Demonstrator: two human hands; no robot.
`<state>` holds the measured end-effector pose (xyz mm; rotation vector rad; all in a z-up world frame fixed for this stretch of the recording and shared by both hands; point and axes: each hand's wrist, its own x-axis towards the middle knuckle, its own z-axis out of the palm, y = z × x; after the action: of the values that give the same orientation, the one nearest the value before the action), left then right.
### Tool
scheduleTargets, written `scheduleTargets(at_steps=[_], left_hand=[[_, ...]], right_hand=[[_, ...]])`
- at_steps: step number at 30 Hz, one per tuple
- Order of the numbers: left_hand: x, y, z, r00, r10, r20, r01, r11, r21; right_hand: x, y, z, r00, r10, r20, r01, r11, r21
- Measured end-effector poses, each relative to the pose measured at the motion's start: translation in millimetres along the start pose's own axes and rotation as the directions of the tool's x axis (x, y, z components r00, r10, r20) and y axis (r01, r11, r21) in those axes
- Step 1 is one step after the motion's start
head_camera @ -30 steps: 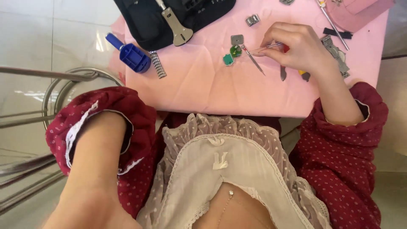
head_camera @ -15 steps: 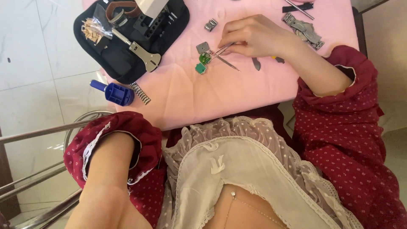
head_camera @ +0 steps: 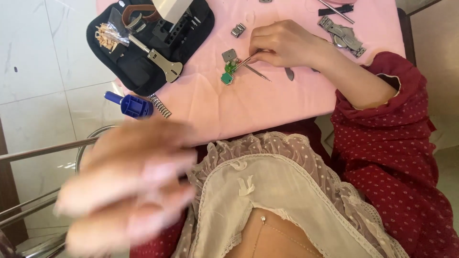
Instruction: Repairing or assembling tiny watch components using precision tools like tweezers and a probe on a repair bench.
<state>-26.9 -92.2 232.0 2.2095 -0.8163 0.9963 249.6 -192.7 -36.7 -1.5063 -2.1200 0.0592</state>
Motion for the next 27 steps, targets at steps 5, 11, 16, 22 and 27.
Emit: scheduleTargets(at_steps=[5,11,16,22,27], left_hand=[[-107,-67,40,0.979,-0.201,-0.026,0.201,0.979,0.005],[-174,-130,55,0.855,-0.477,0.203,0.443,0.876,0.191],[-195,-140,63,0.806,-0.540,0.241,0.467,0.832,0.300],[-209,-144,68,0.720,-0.651,0.241,0.502,0.728,0.468],[-213,-143,71,0.663,-0.706,0.247,0.547,0.683,0.485]], right_hand=[[4,-10,-1,0.999,0.048,0.006,-0.049,0.995,0.086],[3,-25,11,0.995,0.099,0.012,-0.100,0.989,0.110],[1,-24,12,0.990,0.112,0.084,-0.120,0.987,0.107],[5,-27,4,0.970,0.156,0.185,-0.183,0.974,0.134],[11,-29,-12,0.980,0.125,0.157,-0.150,0.976,0.157]])
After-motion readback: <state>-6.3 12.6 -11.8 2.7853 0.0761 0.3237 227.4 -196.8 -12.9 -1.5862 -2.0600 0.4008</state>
